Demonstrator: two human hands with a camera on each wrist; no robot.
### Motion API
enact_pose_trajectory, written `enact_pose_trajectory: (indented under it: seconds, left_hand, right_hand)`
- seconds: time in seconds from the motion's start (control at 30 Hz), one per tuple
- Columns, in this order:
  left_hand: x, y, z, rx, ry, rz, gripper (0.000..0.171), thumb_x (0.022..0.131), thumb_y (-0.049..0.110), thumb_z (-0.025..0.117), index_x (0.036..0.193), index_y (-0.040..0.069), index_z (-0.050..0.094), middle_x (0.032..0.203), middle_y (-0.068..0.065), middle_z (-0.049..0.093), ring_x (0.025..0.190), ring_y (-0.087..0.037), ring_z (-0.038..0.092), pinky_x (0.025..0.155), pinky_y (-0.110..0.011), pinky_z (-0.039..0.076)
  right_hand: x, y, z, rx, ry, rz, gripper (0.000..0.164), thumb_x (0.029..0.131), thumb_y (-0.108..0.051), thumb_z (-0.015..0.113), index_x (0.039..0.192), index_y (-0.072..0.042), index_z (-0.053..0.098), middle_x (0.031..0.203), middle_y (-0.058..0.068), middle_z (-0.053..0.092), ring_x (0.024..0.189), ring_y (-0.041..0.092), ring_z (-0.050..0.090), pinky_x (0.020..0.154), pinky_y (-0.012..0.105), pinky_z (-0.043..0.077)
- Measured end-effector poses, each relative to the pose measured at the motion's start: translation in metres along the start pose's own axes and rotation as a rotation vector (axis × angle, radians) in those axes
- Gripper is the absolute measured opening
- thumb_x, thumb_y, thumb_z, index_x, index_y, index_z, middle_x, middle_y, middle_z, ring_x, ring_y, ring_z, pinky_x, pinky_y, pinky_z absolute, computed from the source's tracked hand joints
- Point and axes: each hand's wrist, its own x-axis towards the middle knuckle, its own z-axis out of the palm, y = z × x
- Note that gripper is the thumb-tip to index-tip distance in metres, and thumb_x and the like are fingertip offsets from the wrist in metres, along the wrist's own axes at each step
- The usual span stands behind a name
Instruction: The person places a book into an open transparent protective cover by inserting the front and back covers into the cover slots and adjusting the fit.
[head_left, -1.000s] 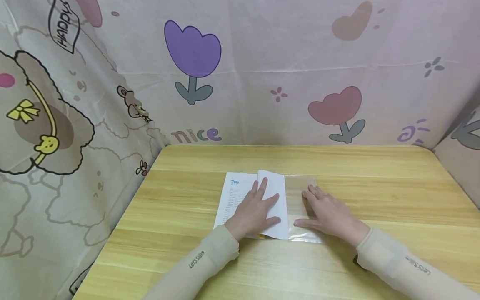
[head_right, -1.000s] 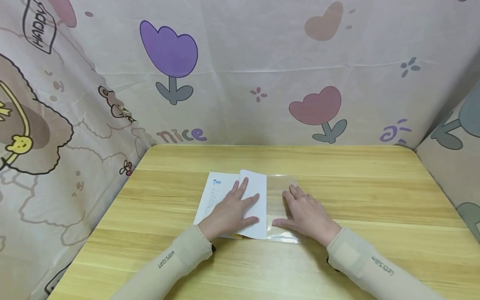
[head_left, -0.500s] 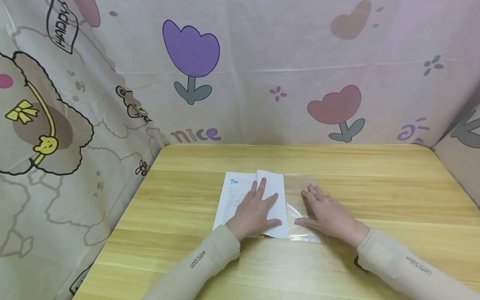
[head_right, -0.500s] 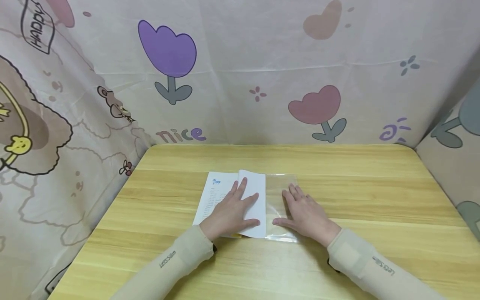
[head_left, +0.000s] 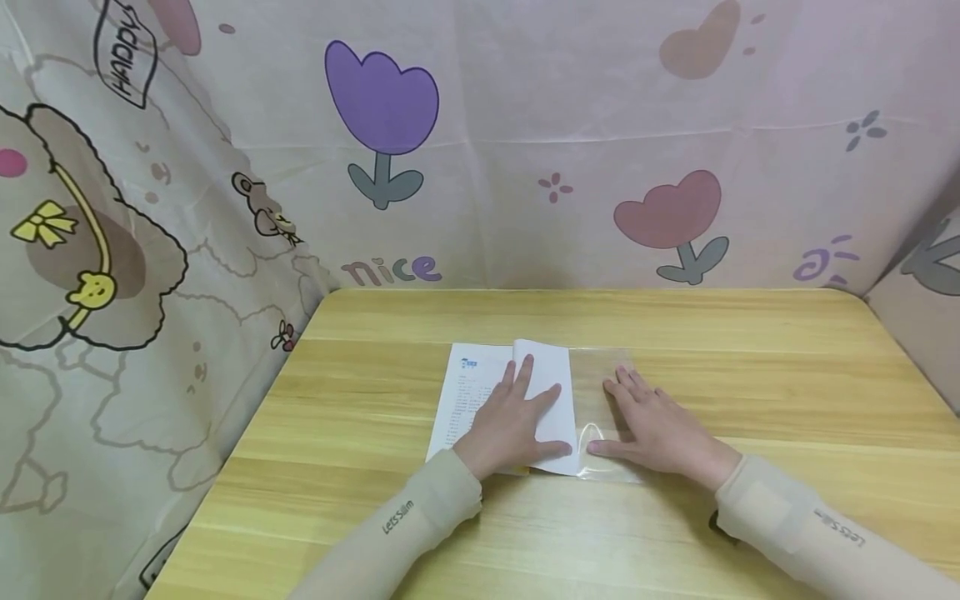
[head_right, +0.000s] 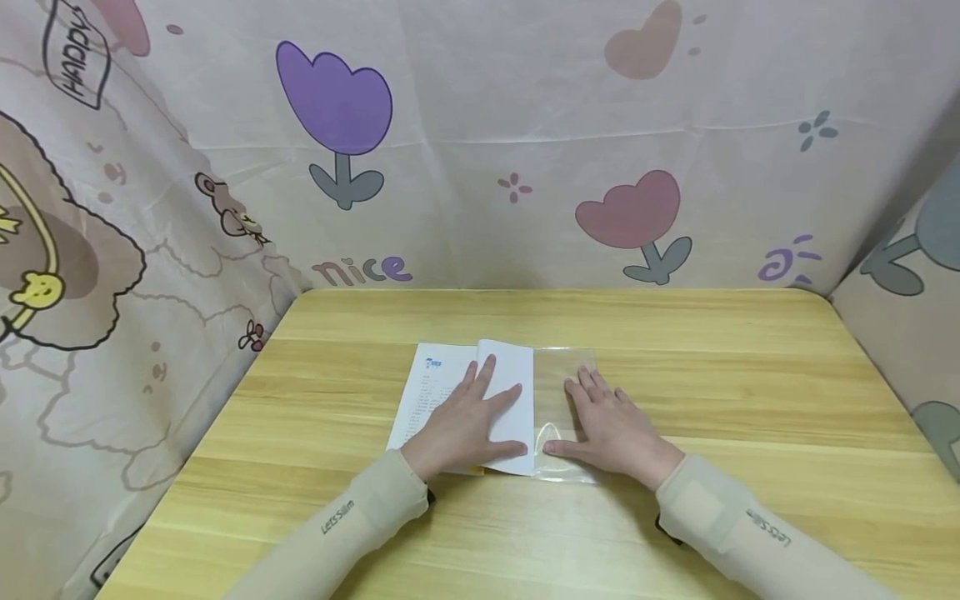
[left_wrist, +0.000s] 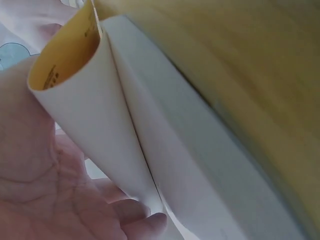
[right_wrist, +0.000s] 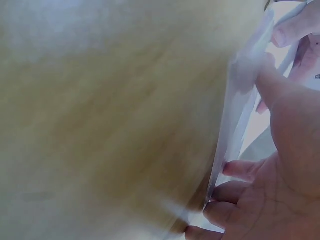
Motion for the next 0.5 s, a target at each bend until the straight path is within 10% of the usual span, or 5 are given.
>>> enact_pose_trajectory:
  seconds: [0.5]
  left_hand:
    - [-0.0003, 0.0034, 0.0014, 0.009, 0.029, 0.000, 0.083, 0.080, 0.070, 0.058, 0.148, 0.024, 0.043, 0.157, -0.021, 0.002, 0.140, -0.043, 0.005, 0.108, -0.048, 0.027]
  right_hand:
    - [-0.0025, 0.0004, 0.0020, -0.002, -0.008, 0.007, 0.105, 0.080, -0.073, 0.052, 0.148, 0.005, 0.033, 0.153, 0.026, 0.017, 0.139, 0.039, 0.016, 0.105, 0.060, 0.023]
